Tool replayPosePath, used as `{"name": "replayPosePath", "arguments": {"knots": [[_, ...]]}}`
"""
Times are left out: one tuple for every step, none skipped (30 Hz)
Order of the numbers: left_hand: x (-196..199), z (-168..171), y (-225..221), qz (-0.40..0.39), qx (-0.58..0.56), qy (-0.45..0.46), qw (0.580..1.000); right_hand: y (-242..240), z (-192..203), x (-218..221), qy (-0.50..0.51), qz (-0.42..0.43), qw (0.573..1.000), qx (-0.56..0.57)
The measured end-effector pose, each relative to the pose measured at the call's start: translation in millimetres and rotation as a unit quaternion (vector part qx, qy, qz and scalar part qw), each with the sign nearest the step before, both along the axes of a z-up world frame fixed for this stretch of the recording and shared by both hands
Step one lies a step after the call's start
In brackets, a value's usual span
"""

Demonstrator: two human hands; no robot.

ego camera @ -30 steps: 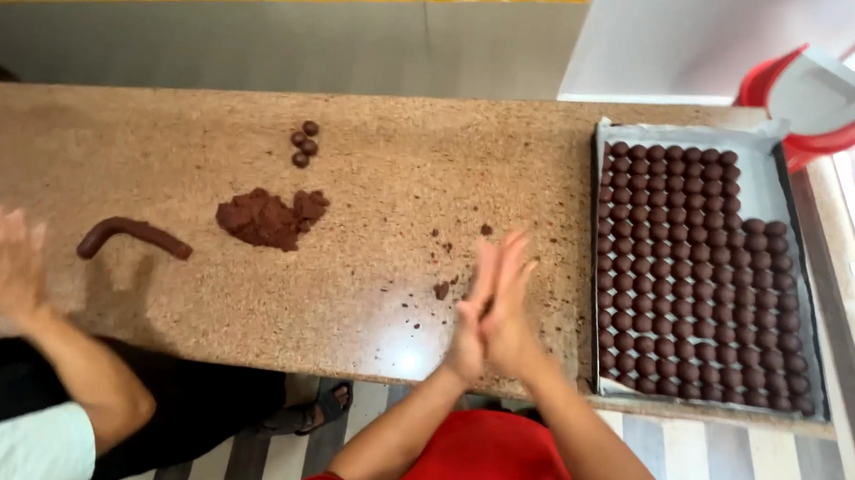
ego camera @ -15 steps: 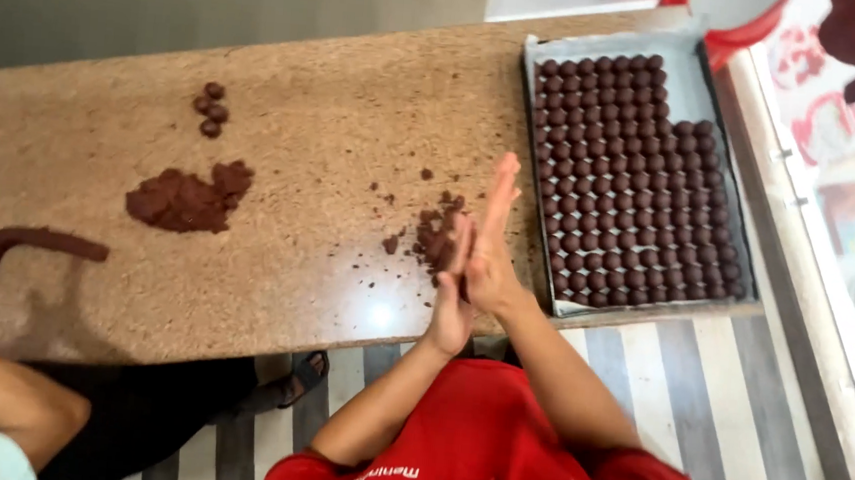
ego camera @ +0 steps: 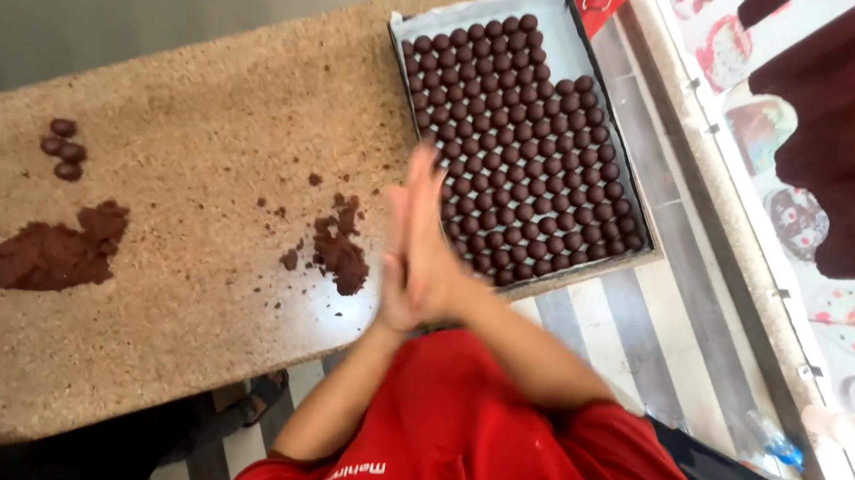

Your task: The recorder and others are seen making truffles or similar round confections by rolling brown dough between their palms and placing the finished balls onto a lined tray.

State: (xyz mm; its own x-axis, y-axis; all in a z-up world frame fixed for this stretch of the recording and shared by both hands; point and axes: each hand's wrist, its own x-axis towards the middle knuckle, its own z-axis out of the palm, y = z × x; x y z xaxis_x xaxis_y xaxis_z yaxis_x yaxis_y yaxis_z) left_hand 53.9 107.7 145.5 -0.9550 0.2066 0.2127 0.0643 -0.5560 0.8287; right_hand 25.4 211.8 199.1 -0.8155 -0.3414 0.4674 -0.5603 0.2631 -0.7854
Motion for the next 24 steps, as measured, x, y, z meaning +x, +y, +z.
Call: {"name": "replayPosePath", "arguments": {"knots": [[-2,9,8,-0.001,-0.004,-0.002,1.000,8,-8,-3,-0.002,-0.001,1.000,-0.004],[-3,18,17,0.025,-0.063,0.027,0.997,16,-16,-6,0.002,-0.011,1.000,-0.024],[-5,27,26,0.049,-0.121,0.056,0.990,24,-23,-8,0.007,-0.023,0.999,-0.043],[-15,29,24,0.046,-0.123,0.054,0.990,24,-22,1,0.004,-0.026,0.999,-0.046],[-31,30,27,0.076,-0.072,0.063,0.993,29,-20,2,0.016,0.009,0.998,-0.056],[-46,31,30,0.106,-0.020,0.071,0.992,34,-18,4,0.027,0.043,0.996,-0.066],[-37,29,41,0.112,-0.022,0.063,0.991,45,-9,-5,0.018,0.050,0.996,-0.068],[-28,26,54,0.083,-0.077,0.055,0.992,55,-1,-14,0.018,0.031,0.997,-0.070],[-23,24,62,0.046,-0.136,0.051,0.988,63,6,-27,0.023,0.006,0.997,-0.077],[-28,31,65,0.045,-0.141,0.046,0.988,67,-2,-22,0.018,0.006,0.996,-0.082],[-33,38,69,0.081,-0.198,0.084,0.973,73,-10,-19,0.005,0.005,0.997,-0.073],[-39,47,72,0.115,-0.255,0.122,0.952,78,-17,-15,-0.008,0.005,0.998,-0.064],[-52,50,75,0.123,-0.252,0.123,0.952,85,-14,-22,-0.005,0.012,0.998,-0.060],[-65,54,77,0.125,-0.168,0.097,0.973,92,-11,-29,-0.022,0.033,0.998,-0.041],[-69,56,75,0.126,-0.087,0.063,0.986,95,-10,-27,-0.048,0.055,0.997,-0.026],[-63,50,86,0.133,-0.089,0.057,0.985,101,-2,-37,-0.053,0.062,0.996,-0.027],[-59,45,94,0.129,-0.125,0.069,0.981,106,5,-47,-0.058,0.043,0.996,-0.047],[-56,41,103,0.124,-0.160,0.081,0.976,110,13,-58,-0.062,0.024,0.996,-0.067],[-59,41,106,0.125,-0.163,0.079,0.976,112,8,-50,-0.064,0.026,0.995,-0.070],[-62,42,108,0.121,-0.186,0.088,0.971,113,3,-43,-0.067,0.043,0.991,-0.105],[-68,43,113,0.124,-0.206,0.099,0.966,117,-2,-39,-0.067,0.066,0.986,-0.136],[-76,47,113,0.132,-0.205,0.099,0.965,119,5,-47,-0.066,0.074,0.986,-0.134],[-77,51,113,0.141,-0.153,0.075,0.975,121,11,-49,-0.076,0.104,0.978,-0.164],[-78,53,112,0.150,-0.100,0.052,0.982,123,16,-51,-0.087,0.134,0.968,-0.195]]}}
